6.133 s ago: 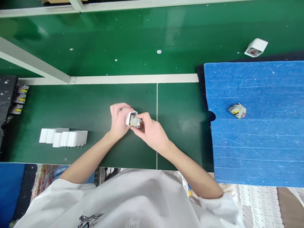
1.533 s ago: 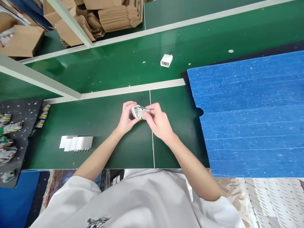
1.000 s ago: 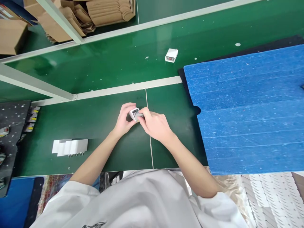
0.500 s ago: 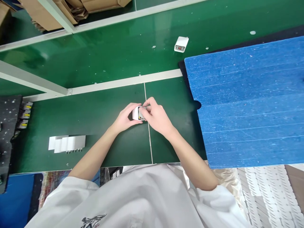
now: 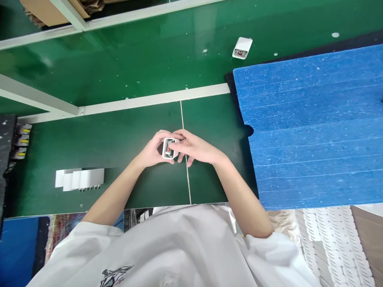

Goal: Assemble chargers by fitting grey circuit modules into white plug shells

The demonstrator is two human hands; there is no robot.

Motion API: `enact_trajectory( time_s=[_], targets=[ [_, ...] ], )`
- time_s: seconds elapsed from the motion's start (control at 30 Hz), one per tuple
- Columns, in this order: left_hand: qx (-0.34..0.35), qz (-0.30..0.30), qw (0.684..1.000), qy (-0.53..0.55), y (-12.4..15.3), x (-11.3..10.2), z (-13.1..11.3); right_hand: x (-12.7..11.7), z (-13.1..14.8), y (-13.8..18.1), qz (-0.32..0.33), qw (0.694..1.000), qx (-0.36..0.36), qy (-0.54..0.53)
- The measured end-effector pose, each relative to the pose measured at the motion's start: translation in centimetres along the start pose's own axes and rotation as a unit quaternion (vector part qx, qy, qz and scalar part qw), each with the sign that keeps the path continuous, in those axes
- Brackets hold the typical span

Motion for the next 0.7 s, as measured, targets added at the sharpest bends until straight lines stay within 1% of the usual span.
enact_trajectory(
  time_s=[0.03,0.07,0.13,0.2,0.23,0.3,0.4,0.47,0.6,0.7],
  targets=[
    [0.005,-0.010,1.000,0.011,0.0,0.0,-0.1,0.1,0.0,-0.2,0.004,1.000,-0.002,-0.025],
    [0.009,-0.027,0.999,0.015,0.0,-0.2,-0.2,0.0,0.0,-0.4,-0.006,0.999,-0.011,-0.049],
    [0.002,-0.078,0.997,-0.003,0.0,-0.7,0.0,-0.3,0.0,-0.9,-0.046,0.994,-0.040,-0.096],
    [-0.028,-0.119,0.992,-0.023,0.0,-1.0,0.4,-0.8,0.0,-1.2,-0.096,0.982,-0.078,-0.143],
    [-0.048,-0.122,0.991,-0.021,0.1,-0.8,0.7,-1.0,-0.1,-1.3,-0.119,0.975,-0.096,-0.163],
    [-0.085,-0.106,0.991,0.000,0.1,-0.2,1.2,-1.3,-0.4,-1.4,-0.153,0.964,-0.117,-0.185],
    [-0.120,-0.080,0.989,0.009,0.2,0.3,1.3,-1.2,-0.7,-1.5,-0.180,0.965,-0.113,-0.153],
    [-0.114,-0.072,0.991,-0.016,0.1,0.0,0.9,-1.0,-0.7,-1.4,-0.185,0.971,-0.104,-0.108],
    [-0.074,-0.050,0.993,-0.080,0.0,-0.8,-0.1,-0.7,-0.6,-1.2,-0.176,0.981,-0.076,-0.012],
    [-0.055,-0.022,0.995,-0.084,-0.1,-0.8,-0.4,-0.6,-0.5,-1.0,-0.168,0.983,-0.070,0.037]
  ],
)
Point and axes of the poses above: each hand's wrist, its own y-axis away from the middle knuckle, its own x-axis out of the palm, z = x × y, the point moved 8 cm from there along -y, towards the middle knuckle, and after that the axes turned 7 degrees about x, right-handed, at the moved point
